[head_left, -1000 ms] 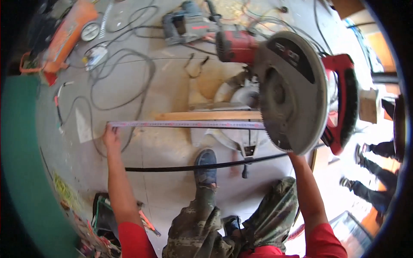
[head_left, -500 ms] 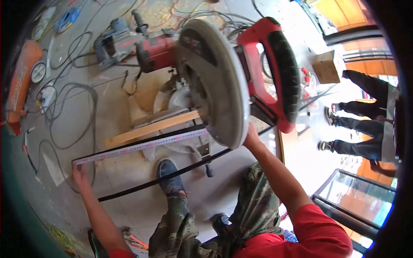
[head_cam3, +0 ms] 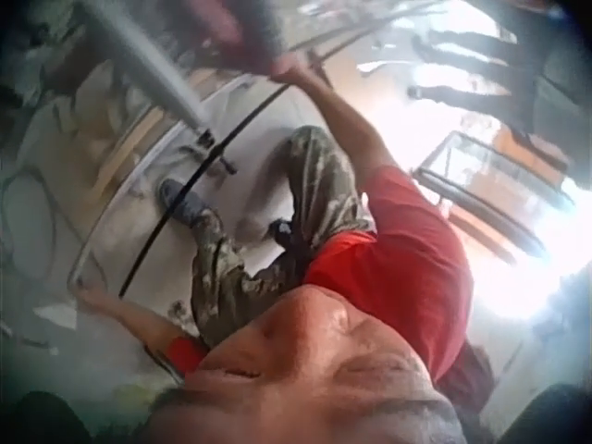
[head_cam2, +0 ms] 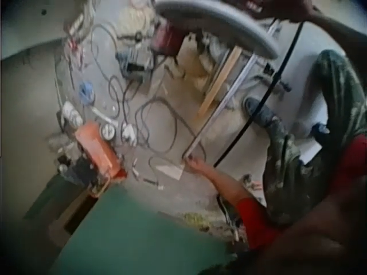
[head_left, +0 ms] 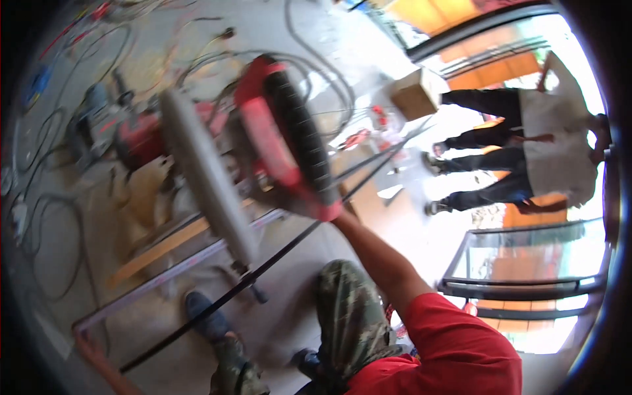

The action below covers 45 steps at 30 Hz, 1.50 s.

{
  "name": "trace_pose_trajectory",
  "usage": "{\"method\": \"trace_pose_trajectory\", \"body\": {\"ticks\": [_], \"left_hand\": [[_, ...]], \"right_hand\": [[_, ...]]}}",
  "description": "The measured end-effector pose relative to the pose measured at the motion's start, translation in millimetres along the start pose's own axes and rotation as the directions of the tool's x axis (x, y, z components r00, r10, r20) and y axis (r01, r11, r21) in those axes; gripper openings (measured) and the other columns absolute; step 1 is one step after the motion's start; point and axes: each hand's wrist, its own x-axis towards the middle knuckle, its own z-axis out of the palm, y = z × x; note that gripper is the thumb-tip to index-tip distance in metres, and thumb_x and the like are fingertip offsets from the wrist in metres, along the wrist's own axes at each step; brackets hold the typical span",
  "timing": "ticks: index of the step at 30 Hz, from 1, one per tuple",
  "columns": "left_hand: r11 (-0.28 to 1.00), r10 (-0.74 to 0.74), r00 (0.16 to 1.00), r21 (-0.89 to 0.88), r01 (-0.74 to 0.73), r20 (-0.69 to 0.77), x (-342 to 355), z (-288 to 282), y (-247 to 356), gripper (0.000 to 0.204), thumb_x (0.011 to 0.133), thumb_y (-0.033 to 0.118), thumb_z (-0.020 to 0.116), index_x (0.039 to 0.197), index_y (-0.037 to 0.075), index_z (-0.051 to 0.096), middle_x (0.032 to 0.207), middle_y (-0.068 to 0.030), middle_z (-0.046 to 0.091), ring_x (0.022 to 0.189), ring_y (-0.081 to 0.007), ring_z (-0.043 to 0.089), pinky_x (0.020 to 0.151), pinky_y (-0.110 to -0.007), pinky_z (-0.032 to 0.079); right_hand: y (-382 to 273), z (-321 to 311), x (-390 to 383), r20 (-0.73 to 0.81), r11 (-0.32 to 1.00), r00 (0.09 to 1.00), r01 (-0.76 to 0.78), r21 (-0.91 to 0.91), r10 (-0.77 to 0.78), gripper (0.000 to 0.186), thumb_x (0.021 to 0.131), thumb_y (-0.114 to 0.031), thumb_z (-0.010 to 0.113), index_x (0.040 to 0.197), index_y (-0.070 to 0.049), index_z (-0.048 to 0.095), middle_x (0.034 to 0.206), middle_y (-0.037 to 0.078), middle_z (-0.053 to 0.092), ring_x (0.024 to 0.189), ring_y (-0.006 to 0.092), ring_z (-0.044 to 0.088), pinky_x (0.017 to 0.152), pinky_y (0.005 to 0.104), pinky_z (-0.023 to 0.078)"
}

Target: Cutting plastic trim pieces to size with a miter saw and nailing them onto wall panels.

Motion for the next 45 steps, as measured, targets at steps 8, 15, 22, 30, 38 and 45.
{"method": "trace_pose_trajectory", "body": {"ticks": [8,15,22,30,38,45], "left_hand": [[0.892,0.194,0.98,0.423,-0.157,-0.045,-11.0,-51.0,58.0,0.047,0.1,0.025,0.049,0.134,-0.007,0.047,0.132,-0.0253,0.053,0.122,-0.0332,0.052,0.103,-0.039,0.041],[-0.43,-0.306,0.887,-0.882,0.194,0.344,-46.0,98.0,300.2,0.038,0.1,0.02,0.051,0.134,0.003,0.048,0.132,-0.0151,0.055,0.121,-0.0299,0.053,0.108,-0.045,0.041],[-0.148,-0.557,0.779,-0.957,0.25,0.29,-15.7,83.3,320.9,0.03,0.097,0.021,0.058,0.121,0.003,0.055,0.115,-0.0119,0.062,0.109,-0.0267,0.059,0.098,-0.046,0.051],[-0.053,-0.681,0.685,-0.951,0.304,0.257,7.9,55.8,251.5,0.026,0.098,0.02,0.055,0.118,0.003,0.05,0.112,-0.0127,0.06,0.103,-0.0273,0.061,0.091,-0.046,0.056],[0.387,-0.715,0.691,-0.761,0.52,0.109,-21.1,103.6,317.7,0.029,0.094,0.027,0.063,0.109,0.003,0.056,0.113,-0.0111,0.06,0.109,-0.0207,0.058,0.091,-0.034,0.049],[0.885,0.398,0.899,0.181,-0.429,0.185,7.4,132.5,447.7,0.023,0.081,0.008,0.061,0.103,0.002,0.058,0.103,-0.014,0.058,0.101,-0.029,0.056,0.094,-0.041,0.044]], "right_hand": [[-149.4,44.7,-4.9,-0.102,0.953,0.948,0.292,-0.084,-0.3,0.05,0.075,-0.029,0.077,0.116,-0.007,0.057,0.115,0.021,0.058,0.105,0.0394,0.057,0.085,0.0464,0.05],[-244.4,109.3,-26.0,0.071,0.994,0.996,-0.059,0.094,0.053,0.042,0.078,-0.04,0.076,0.098,-0.006,0.062,0.091,0.02,0.065,0.083,0.0393,0.064,0.077,0.0487,0.051],[-251.4,124.3,-25.7,0.205,0.967,0.948,-0.223,-0.127,0.246,0.072,0.077,-0.049,0.075,0.127,-0.003,0.051,0.104,0.024,0.065,0.107,0.04,0.06,0.085,0.0467,0.05],[-256.7,101.0,-6.4,0.066,0.986,0.998,-0.004,-0.169,0.015,0.046,0.076,-0.037,0.076,0.104,-0.002,0.067,0.096,0.02,0.068,0.091,0.035,0.065,0.076,0.0435,0.05],[-225.2,131.4,-17.5,-0.021,0.958,0.998,-0.061,-0.282,0.057,0.044,0.076,-0.036,0.076,0.103,-0.003,0.067,0.095,0.019,0.067,0.088,0.0377,0.063,0.076,0.0455,0.05],[-230.7,120.9,-17.9,0.004,0.967,1.0,-0.022,-0.255,0.024,0.047,0.078,-0.037,0.074,0.109,-0.003,0.062,0.1,0.018,0.064,0.095,0.038,0.061,0.081,0.0459,0.048]]}}
